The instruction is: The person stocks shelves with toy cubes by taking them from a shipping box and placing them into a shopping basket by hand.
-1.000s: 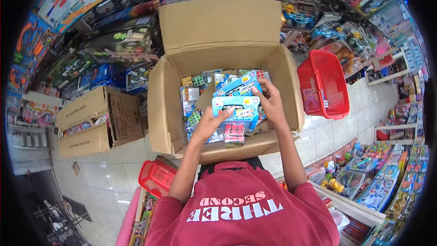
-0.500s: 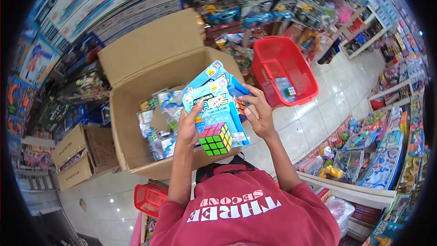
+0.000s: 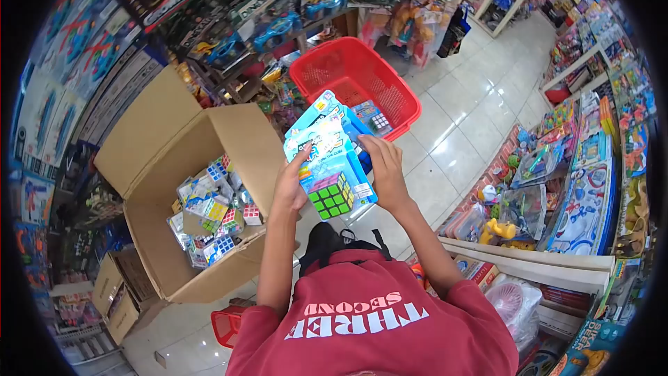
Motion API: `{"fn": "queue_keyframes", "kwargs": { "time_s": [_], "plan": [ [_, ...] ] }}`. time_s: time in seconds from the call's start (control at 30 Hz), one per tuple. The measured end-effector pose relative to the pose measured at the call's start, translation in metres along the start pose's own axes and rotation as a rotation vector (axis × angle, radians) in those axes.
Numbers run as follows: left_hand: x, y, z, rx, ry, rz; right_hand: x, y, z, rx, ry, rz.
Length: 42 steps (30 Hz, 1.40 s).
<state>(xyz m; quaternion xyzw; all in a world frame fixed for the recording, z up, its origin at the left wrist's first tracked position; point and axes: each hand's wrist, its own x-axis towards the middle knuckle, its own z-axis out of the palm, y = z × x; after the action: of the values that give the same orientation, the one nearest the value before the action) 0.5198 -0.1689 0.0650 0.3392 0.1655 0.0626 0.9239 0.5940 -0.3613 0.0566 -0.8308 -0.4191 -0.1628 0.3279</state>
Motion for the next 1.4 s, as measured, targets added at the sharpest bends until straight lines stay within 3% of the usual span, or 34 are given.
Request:
{"fn": "queue_keyframes", "kwargs": {
  "time_s": [0.1,0.27,0.47,0.6,1.0,1.13,1.3,1.4],
  "plan": [
    [0.034,-0.014,0.002,-0.019,-0.017,-0.032,0.001,0.026,-0.001,0.176,-0.040,0.223],
    [0.084,-0.021,-0.005,-0.127,0.065,0.016,0.017,0.080,0.000,0.256,0.139,0.275],
    [0.140,-0.019,-0.013,-0.104,0.208,0.107,0.067,0.173,0.032,0.232,-0.071,0.374],
    [0.186,-0.015,-0.022,-0.049,0.288,0.177,0.108,0.227,0.072,0.171,-0.327,0.440],
    [0.284,-0.048,-0.038,0.286,0.331,0.157,0.118,0.314,0.195,-0.223,-0.965,0.480],
    [0.305,-0.065,-0.048,0.355,0.387,0.080,0.094,0.333,0.212,-0.135,-0.978,0.518],
    [0.328,-0.094,-0.072,0.290,0.434,0.062,0.098,0.324,0.220,-0.262,-1.070,0.514],
    [0.337,-0.101,-0.074,0.436,0.544,0.044,0.109,0.323,0.218,-0.299,-1.082,0.498]
  ]
}}
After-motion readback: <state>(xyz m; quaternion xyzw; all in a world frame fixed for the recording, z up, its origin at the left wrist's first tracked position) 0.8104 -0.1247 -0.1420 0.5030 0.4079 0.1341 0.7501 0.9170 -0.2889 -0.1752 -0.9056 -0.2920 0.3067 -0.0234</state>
